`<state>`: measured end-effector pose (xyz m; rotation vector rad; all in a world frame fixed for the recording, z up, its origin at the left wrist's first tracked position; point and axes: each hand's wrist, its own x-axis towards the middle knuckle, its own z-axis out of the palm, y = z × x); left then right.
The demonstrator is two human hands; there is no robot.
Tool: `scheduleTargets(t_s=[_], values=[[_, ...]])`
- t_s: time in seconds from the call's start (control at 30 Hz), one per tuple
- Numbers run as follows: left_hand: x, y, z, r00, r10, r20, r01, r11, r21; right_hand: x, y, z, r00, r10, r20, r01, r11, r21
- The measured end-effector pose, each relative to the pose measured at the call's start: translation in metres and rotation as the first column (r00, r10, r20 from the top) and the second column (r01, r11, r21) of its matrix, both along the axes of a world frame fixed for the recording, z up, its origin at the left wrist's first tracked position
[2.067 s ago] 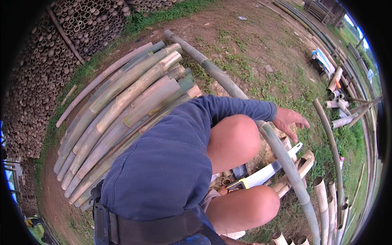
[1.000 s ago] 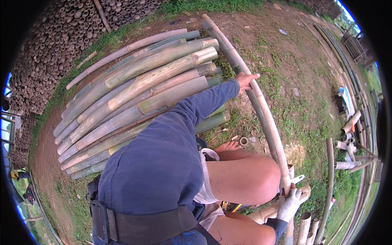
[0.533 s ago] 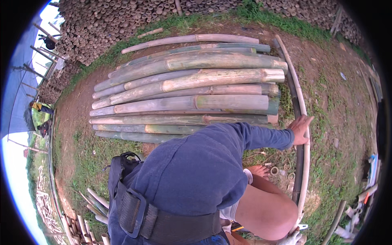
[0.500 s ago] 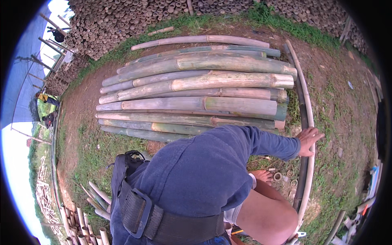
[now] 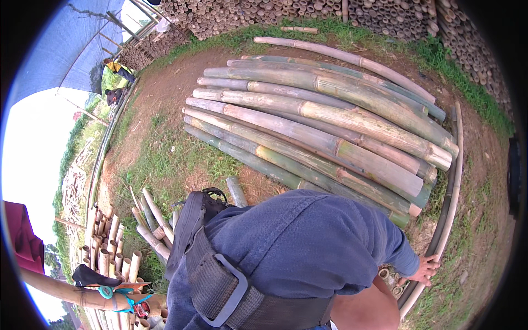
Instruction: The person sits on the ground and uses a hand saw to cut bamboo poles into shorter sections. They repeatedly position a pole on a makeshift stand, saw through it, and then move the cut pieces aside.
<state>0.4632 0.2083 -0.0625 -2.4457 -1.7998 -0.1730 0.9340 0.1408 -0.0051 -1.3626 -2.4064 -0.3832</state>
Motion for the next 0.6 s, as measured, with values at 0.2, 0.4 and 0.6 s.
scheduleTargets(t_s=[0.2, 0.4, 0.6], values=[[0.000, 0.001, 0.013, 0.998, -0.017, -0.062, 0.013, 0.997, -0.070, -0.033, 0.010, -0.004, 0.999, 0.029, -0.044, -0.030, 0.999, -0.018], [0.002, 0.011, 0.006, 0.998, -0.019, -0.053, 0.015, 0.997, -0.073, -0.040, 0.015, -0.007, 0.997, 0.049, -0.062, -0.051, 0.998, -0.033], [0.003, 0.007, 0.007, 1.000, -0.003, 0.020, 0.005, 0.997, -0.074, -0.028, 0.022, -0.002, 0.997, 0.040, -0.060, -0.044, 0.997, -0.069]])
